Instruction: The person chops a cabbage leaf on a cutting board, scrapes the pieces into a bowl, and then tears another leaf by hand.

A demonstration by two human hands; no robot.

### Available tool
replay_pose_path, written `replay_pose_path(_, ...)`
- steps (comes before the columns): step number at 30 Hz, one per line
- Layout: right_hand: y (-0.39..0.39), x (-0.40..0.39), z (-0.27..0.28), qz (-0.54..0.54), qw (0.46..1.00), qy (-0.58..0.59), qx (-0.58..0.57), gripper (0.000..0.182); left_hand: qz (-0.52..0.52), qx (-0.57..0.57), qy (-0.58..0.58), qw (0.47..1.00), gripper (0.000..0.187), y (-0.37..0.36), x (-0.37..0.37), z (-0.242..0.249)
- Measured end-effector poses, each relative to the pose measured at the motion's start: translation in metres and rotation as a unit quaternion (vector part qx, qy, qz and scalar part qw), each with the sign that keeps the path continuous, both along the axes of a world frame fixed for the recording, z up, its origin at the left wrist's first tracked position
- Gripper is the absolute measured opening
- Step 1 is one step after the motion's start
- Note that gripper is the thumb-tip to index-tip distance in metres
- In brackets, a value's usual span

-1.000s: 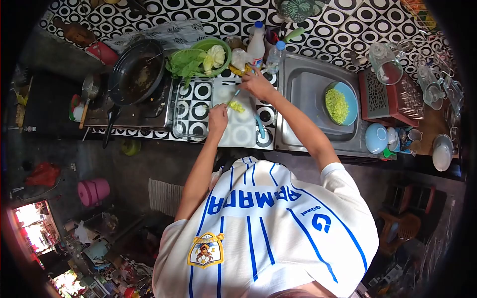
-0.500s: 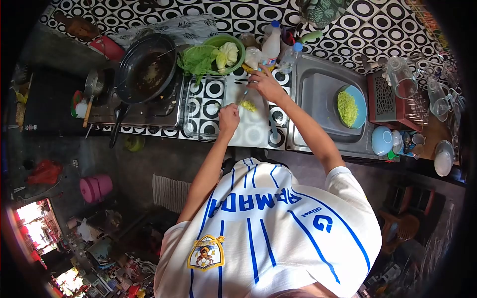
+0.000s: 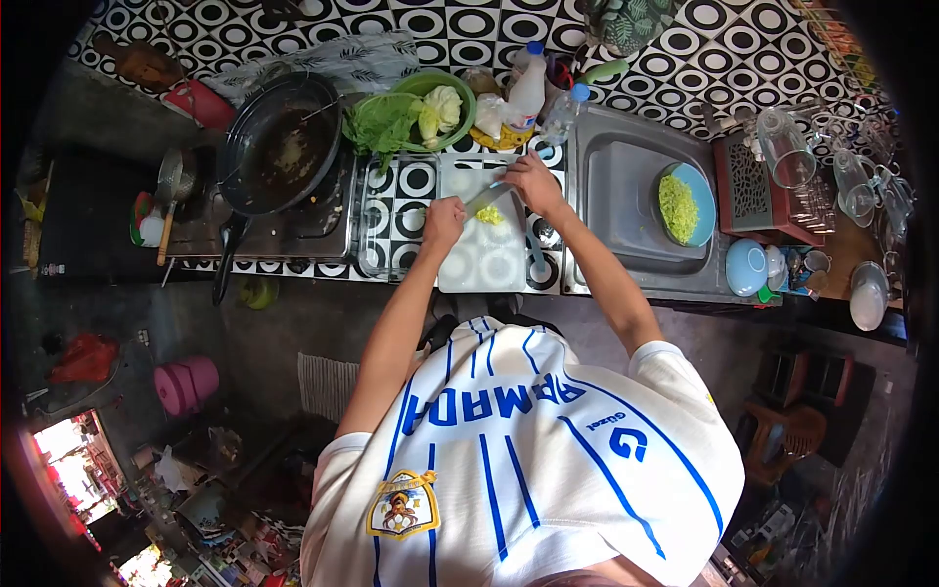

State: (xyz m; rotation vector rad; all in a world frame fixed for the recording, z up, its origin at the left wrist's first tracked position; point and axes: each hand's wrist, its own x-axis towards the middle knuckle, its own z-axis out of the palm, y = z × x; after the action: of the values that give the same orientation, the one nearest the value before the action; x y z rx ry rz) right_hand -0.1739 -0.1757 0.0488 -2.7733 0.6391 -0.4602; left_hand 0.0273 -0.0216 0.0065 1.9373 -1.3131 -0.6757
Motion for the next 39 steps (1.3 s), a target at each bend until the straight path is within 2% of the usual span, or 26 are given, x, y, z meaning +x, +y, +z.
replay_pose_path(4,0.023,-0.002,0.036,0.023,0.997,-0.047,-0.049,0.031,-0.032,0.003,0.037,0.999,0.010,0.013,0.002,0.003)
replay_pose_path(7,0.035,-0.016,0.040,-0.001,0.999,-0.031,-0.023,0.032,-0.066,0.010,-0.031,0.997,0.010,0.014,-0.003,0.012)
replay_pose_path(8,0.038,-0.022,0.036,0.000,0.998,-0.065,-0.027,0.032,-0.078,0.018,-0.053,0.995,0.010,0.009,-0.007,0.010)
replay_pose_path(11,0.030,-0.051,-0.021,-0.026,0.994,-0.049,0.091,0.031,-0.103,0.044,-0.102,0.988,0.011,0.007,-0.013,0.001)
replay_pose_path(15,0.033,-0.048,-0.004,-0.017,0.993,-0.113,-0.002,0.034,-0.116,0.031,-0.089,0.989,0.012,0.000,-0.020,0.004)
replay_pose_path(16,0.035,-0.052,-0.011,-0.030,0.994,-0.092,0.052,0.034,-0.121,0.022,-0.083,0.989,0.012,0.000,-0.018,0.007)
replay_pose_path(19,0.034,-0.049,-0.014,-0.034,0.993,-0.075,0.085,0.035,-0.127,-0.001,-0.083,0.988,0.011,-0.002,-0.015,0.009)
replay_pose_path(21,0.030,-0.043,0.007,-0.015,0.997,-0.042,0.056,0.034,-0.112,0.008,-0.052,0.992,0.010,0.003,-0.013,0.009)
replay_pose_path(25,0.025,-0.029,0.016,0.005,0.998,-0.066,0.020,0.028,-0.066,-0.017,0.008,0.998,0.007,0.010,-0.012,0.003)
replay_pose_path(26,0.023,-0.027,0.016,0.007,0.997,-0.078,0.004,0.025,-0.076,-0.026,-0.022,0.997,0.006,0.007,-0.013,0.002)
replay_pose_path(29,0.011,-0.035,-0.034,-0.037,0.991,-0.107,0.077,0.023,-0.093,-0.038,-0.081,0.992,0.005,-0.001,-0.019,-0.004)
replay_pose_path(30,0.009,-0.032,-0.022,-0.017,0.995,-0.085,0.052,0.022,-0.091,-0.031,-0.083,0.992,0.005,-0.002,-0.019,-0.002)
replay_pose_path(33,0.013,-0.028,-0.026,-0.033,0.992,-0.115,0.038,0.023,-0.081,-0.006,-0.086,0.993,0.005,-0.006,-0.016,0.003)
replay_pose_path(34,0.011,-0.031,-0.035,-0.063,0.985,-0.099,0.126,0.025,-0.085,0.007,-0.086,0.993,0.006,-0.002,-0.019,0.002)
replay_pose_path(35,0.006,-0.034,-0.042,-0.050,0.991,-0.072,0.106,0.025,-0.087,0.005,-0.090,0.992,0.006,-0.006,-0.018,0.003)
replay_pose_path(37,0.010,-0.027,-0.011,-0.023,0.997,-0.017,0.069,0.026,-0.089,0.008,-0.099,0.991,0.006,-0.007,-0.013,-0.004)
replay_pose_path(39,0.022,-0.024,0.015,-0.040,0.998,0.001,0.057,0.033,-0.099,0.026,-0.063,0.993,0.008,-0.004,-0.007,-0.002)
